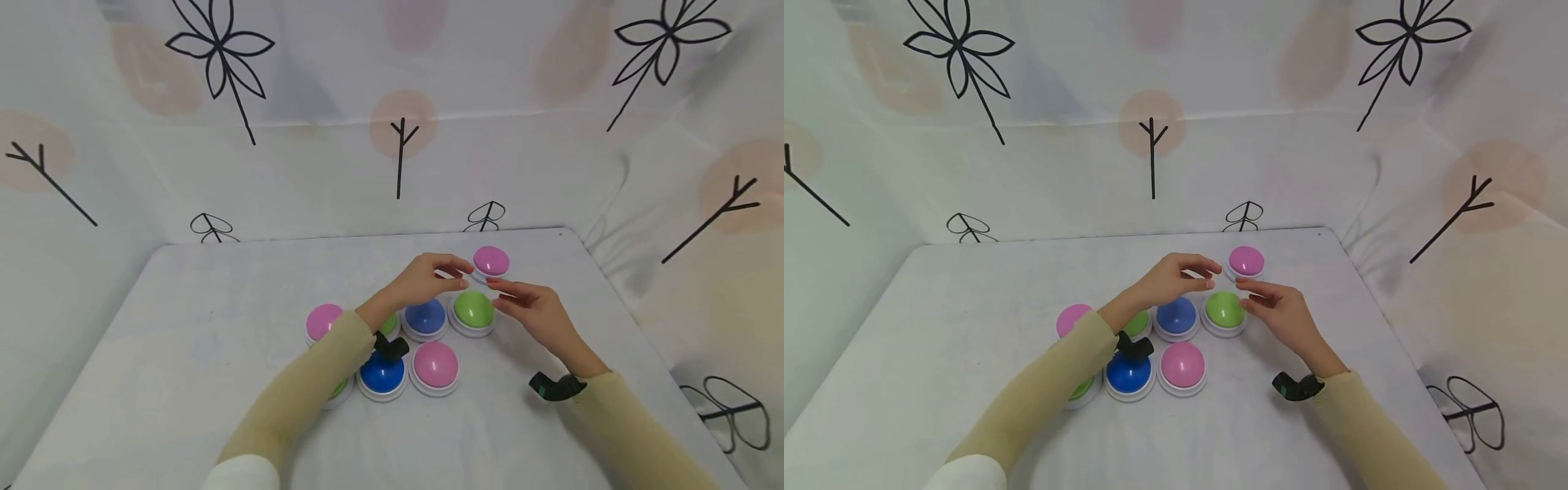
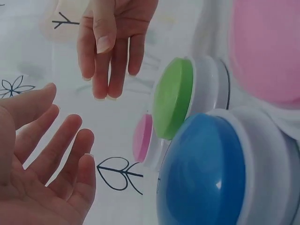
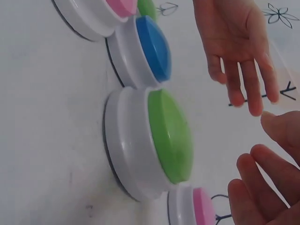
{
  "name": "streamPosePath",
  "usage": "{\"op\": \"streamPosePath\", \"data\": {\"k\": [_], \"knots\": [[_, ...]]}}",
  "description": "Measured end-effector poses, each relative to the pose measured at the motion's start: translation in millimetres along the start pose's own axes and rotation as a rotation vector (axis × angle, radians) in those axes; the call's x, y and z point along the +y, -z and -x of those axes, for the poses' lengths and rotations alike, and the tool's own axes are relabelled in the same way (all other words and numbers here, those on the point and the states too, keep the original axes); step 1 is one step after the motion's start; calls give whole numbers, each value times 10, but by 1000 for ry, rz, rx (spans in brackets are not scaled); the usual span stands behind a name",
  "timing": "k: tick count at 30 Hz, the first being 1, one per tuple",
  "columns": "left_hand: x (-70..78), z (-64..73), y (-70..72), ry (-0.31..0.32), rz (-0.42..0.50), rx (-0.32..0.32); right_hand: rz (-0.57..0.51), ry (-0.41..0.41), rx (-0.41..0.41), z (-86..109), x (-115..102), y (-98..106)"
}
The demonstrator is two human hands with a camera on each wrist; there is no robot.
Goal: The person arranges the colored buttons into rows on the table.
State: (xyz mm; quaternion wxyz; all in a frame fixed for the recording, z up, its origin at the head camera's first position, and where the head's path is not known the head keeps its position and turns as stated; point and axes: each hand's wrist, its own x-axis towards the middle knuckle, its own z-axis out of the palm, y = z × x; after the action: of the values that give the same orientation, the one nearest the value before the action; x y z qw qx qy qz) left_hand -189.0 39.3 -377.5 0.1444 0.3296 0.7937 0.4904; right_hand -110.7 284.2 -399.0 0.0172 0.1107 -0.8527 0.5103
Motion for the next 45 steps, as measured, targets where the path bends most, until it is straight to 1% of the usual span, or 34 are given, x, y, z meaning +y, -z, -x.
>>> {"op": "streamPosePath", "data": {"k": [4,7,11,14,17,19,26,30,34,39,43,45], "knots": [[-11,-83,22,43,19,5,2,-37,54,-80,67,84],[-31,-166,36,52,32,11,19,-52,83,-157,126,132],[-72,-293,47,68,52,30,33,-79,112,-257,185,179],[-111,-388,40,100,62,36,23,-101,123,-318,225,216],[-126,-473,24,129,56,33,22,-119,135,-371,273,249],[-133,-527,8,137,50,31,30,-129,144,-406,313,268],[-197,-694,-54,174,10,51,54,-170,171,-523,450,273],[-256,-764,-84,201,-12,46,103,-193,156,-574,506,264],[-282,-799,-109,226,-22,45,130,-237,115,-611,521,259],[-299,-847,-170,221,-14,55,145,-287,77,-650,498,237],[-296,-886,-210,220,-32,55,135,-286,73,-689,496,226],[-296,-898,-216,238,-42,57,115,-272,67,-711,503,219]]}}
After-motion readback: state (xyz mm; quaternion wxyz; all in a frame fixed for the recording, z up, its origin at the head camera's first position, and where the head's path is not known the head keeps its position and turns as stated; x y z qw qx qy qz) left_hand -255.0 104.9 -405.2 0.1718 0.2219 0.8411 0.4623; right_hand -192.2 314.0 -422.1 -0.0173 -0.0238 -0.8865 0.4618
